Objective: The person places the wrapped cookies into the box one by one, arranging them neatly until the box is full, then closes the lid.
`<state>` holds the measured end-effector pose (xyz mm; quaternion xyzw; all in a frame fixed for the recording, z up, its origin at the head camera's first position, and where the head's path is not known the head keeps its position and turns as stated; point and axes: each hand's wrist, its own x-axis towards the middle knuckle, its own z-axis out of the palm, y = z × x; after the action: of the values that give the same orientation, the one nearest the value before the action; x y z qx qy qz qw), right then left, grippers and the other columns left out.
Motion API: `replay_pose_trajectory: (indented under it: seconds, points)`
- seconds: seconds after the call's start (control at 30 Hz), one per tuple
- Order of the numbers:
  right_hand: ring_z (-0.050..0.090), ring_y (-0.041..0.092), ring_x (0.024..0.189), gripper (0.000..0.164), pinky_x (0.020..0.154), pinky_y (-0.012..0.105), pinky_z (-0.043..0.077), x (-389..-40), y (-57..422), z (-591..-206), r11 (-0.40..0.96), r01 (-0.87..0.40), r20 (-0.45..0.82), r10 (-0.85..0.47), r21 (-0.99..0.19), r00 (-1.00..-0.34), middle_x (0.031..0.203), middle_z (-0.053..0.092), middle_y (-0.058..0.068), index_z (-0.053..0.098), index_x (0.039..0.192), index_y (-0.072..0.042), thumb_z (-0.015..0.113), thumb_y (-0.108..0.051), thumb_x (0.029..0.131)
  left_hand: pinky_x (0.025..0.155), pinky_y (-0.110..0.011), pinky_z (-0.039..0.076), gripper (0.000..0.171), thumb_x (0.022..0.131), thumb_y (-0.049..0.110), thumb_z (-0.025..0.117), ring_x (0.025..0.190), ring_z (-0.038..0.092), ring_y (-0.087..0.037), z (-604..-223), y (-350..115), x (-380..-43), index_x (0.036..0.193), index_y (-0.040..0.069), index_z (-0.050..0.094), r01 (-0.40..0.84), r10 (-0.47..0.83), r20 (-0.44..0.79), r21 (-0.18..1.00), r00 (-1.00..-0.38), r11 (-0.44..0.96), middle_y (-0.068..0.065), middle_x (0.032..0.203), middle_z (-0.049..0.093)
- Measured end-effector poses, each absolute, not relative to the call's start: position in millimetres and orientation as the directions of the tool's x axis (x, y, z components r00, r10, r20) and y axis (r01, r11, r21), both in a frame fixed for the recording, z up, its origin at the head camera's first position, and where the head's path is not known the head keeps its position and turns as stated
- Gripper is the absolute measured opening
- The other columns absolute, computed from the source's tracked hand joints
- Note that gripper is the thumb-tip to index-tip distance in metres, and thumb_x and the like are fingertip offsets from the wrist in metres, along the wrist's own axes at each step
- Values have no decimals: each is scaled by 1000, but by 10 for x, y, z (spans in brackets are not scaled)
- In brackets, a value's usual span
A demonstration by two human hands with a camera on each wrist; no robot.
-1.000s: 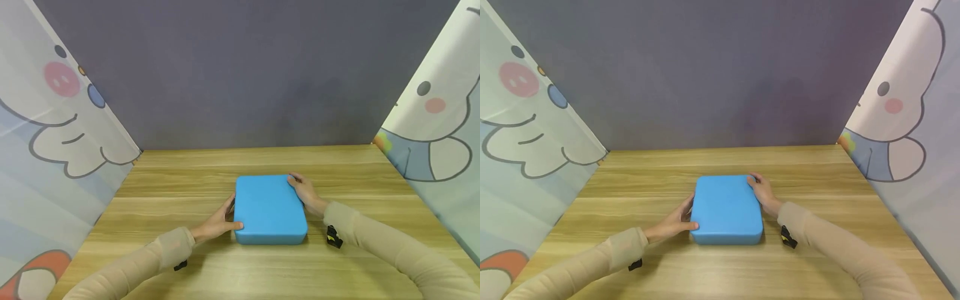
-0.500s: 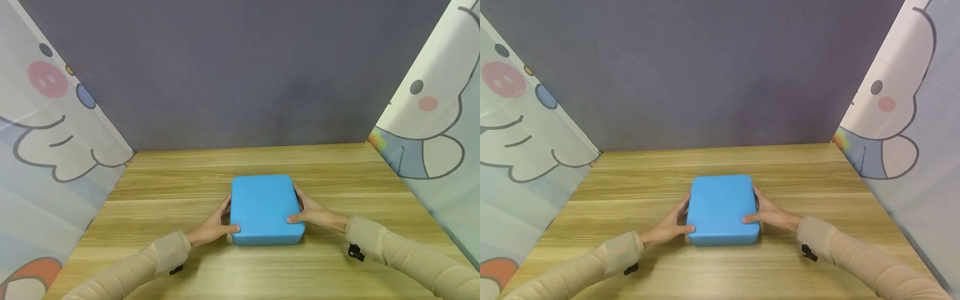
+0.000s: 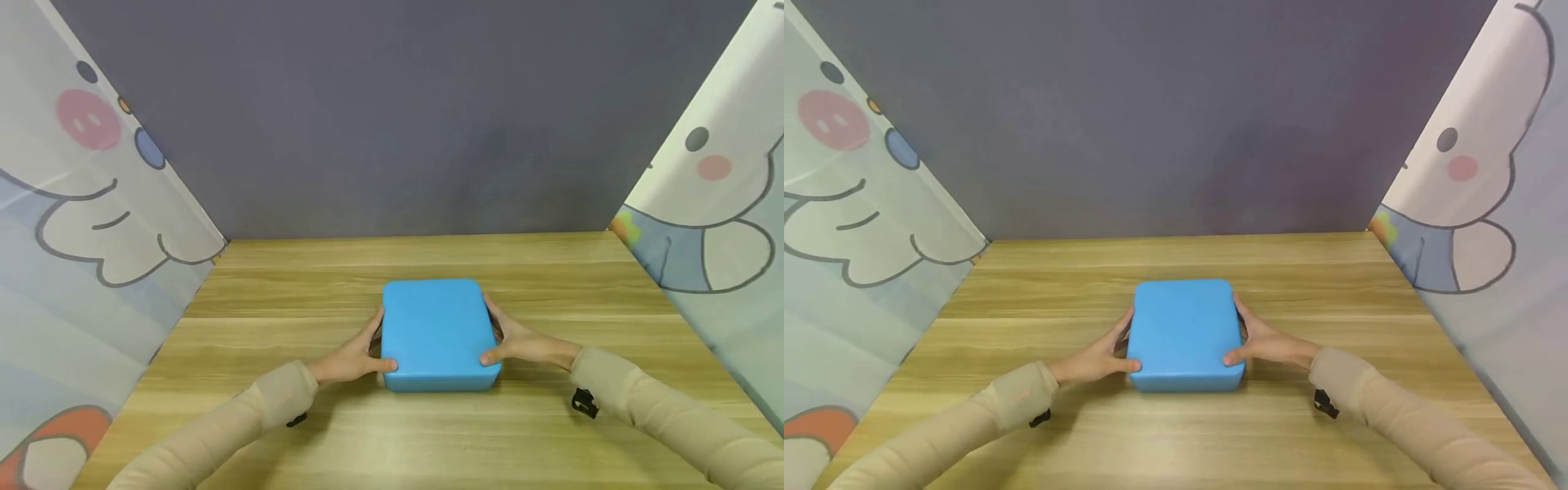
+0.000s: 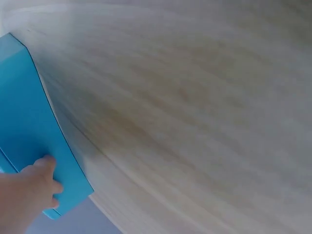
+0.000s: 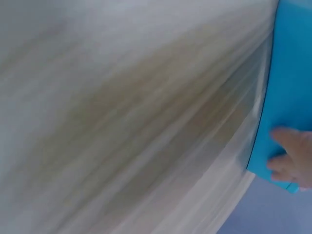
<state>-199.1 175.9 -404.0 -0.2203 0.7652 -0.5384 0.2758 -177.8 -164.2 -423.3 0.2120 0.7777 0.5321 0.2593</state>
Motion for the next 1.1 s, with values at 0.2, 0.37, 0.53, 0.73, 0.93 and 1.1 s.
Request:
replay_pose_trajectory:
  seconds: [0.2, 0.37, 0.53, 0.73, 0.93, 1.1]
  points:
    - [-12, 41, 136, 129, 110, 56, 11, -1976, 1849, -4022, 329, -26, -225, -699, -944, -678, 147, -25, 23, -31, 139, -7, 79, -19, 72, 112, -49, 22, 106, 83, 36, 66, 141, 11, -31, -4230, -1644, -1799, 144, 28, -21, 26, 618, -203, 940, -760, 341, -1, 152, -18]
    - [-15, 40, 137, 128, 110, 56, 9, -1996, 1831, -4056, 314, 0, -234, -706, -949, -669, 147, -25, 21, -31, 139, -8, 78, -20, 73, 113, -50, 20, 106, 85, 36, 64, 140, 11, -33, -4237, -1670, -1801, 143, 25, -23, 23, 625, -203, 942, -754, 334, -3, 152, -18]
    - [-16, 40, 136, 128, 110, 55, 6, -1985, 1816, -4065, 316, 27, -254, -709, -949, -658, 146, -29, 20, -33, 138, -11, 77, -19, 74, 113, -49, 19, 106, 84, 38, 65, 141, 8, -29, -4251, -1689, -1769, 143, 30, -22, 9, 621, -214, 942, -754, 336, 1, 152, -18]
    - [-10, 43, 136, 127, 110, 56, 10, -1970, 1836, -4052, 312, 14, -243, -708, -950, -663, 147, -26, 23, -31, 139, -12, 77, -20, 74, 113, -51, 19, 106, 84, 34, 66, 141, 8, -30, -4242, -1684, -1772, 144, 27, -20, 13, 621, -192, 951, -760, 309, -1, 153, -16]
    - [-1, 42, 138, 111, 110, 56, 18, -2098, 1841, -4013, 341, -9, -222, -633, -940, -742, 152, -12, 20, -19, 145, -14, 71, -20, 81, 114, -49, 16, 91, 89, 34, 59, 142, 8, -29, -4217, -1652, -2041, 148, 17, -9, 7, 548, -165, 955, -820, 297, -6, 155, -1]
    - [3, 42, 139, 94, 110, 58, 17, -2309, 1723, -3989, 384, -41, -181, -525, -922, -831, 154, -4, 17, -2, 149, -15, 66, -29, 85, 114, -47, 19, 65, 97, 31, 45, 141, 13, -28, -4177, -1567, -2367, 148, 10, 11, -26, 430, -130, 970, -894, 240, -11, 153, 13]
